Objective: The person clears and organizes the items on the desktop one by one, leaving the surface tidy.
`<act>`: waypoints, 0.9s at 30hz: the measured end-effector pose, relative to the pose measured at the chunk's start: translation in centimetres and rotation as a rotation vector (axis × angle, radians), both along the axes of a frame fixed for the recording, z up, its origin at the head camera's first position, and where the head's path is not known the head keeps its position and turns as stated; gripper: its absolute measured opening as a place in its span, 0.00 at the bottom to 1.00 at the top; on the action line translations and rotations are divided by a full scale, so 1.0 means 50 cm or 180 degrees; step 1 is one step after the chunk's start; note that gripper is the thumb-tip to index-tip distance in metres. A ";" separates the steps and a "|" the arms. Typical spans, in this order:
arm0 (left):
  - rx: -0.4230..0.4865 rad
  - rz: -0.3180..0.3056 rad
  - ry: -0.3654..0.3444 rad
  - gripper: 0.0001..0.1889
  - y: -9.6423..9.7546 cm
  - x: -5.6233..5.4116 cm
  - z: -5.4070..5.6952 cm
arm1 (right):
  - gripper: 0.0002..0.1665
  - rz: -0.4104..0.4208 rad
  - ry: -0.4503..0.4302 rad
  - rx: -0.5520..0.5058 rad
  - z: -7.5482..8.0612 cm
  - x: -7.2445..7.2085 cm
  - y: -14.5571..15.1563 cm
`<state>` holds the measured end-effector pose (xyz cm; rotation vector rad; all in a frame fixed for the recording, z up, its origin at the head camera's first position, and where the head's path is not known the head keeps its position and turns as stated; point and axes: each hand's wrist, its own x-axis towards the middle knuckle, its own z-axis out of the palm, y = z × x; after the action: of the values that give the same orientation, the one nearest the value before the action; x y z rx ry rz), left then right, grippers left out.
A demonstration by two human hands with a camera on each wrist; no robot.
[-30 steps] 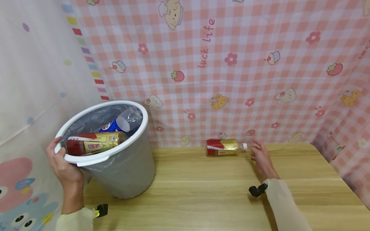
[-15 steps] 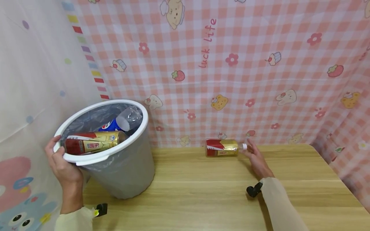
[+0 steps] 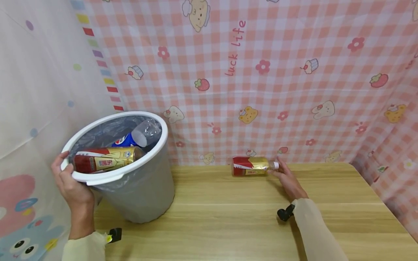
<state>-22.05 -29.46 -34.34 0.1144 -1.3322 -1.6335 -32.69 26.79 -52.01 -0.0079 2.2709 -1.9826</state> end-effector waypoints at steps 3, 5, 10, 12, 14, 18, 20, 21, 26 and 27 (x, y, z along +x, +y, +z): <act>-0.0004 0.0000 0.0017 0.22 -0.001 0.000 0.001 | 0.54 0.0004 0.0035 -0.0022 0.001 0.000 -0.002; 0.0013 -0.0009 0.0041 0.22 -0.001 0.000 0.001 | 0.52 -0.0004 0.0056 0.0025 0.001 0.002 -0.003; 0.0035 -0.0010 0.0076 0.22 0.000 0.000 0.002 | 0.51 -0.0067 0.0136 0.0209 -0.001 0.002 -0.006; 0.0040 -0.0015 0.0085 0.22 0.000 0.000 0.002 | 0.51 -0.0089 0.0174 0.0300 -0.002 0.001 -0.006; 0.0062 -0.0036 0.0111 0.22 0.001 0.000 0.003 | 0.51 -0.0079 0.0171 0.0364 0.005 0.004 -0.008; 0.0055 -0.0051 0.0115 0.22 -0.001 0.001 0.002 | 0.50 -0.0052 0.0155 0.0466 0.012 0.007 -0.013; 0.0033 -0.0053 0.0107 0.22 -0.001 0.001 0.002 | 0.50 -0.0019 0.0177 0.0519 0.012 0.009 -0.013; 0.0025 -0.0063 0.0097 0.22 -0.001 0.001 0.001 | 0.50 -0.0002 0.0212 0.0549 0.006 0.009 -0.010; -0.0067 -0.0039 0.0005 0.22 -0.001 0.002 -0.001 | 0.50 0.0063 0.0356 0.0601 0.006 0.016 -0.005; -0.0085 -0.0030 -0.0012 0.22 -0.001 0.002 -0.001 | 0.50 0.0059 0.0368 0.0599 0.008 0.016 -0.006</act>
<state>-21.93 -29.53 -34.37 0.0952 -1.3588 -1.6234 -31.87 26.49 -51.61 -0.1281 2.5109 -1.7957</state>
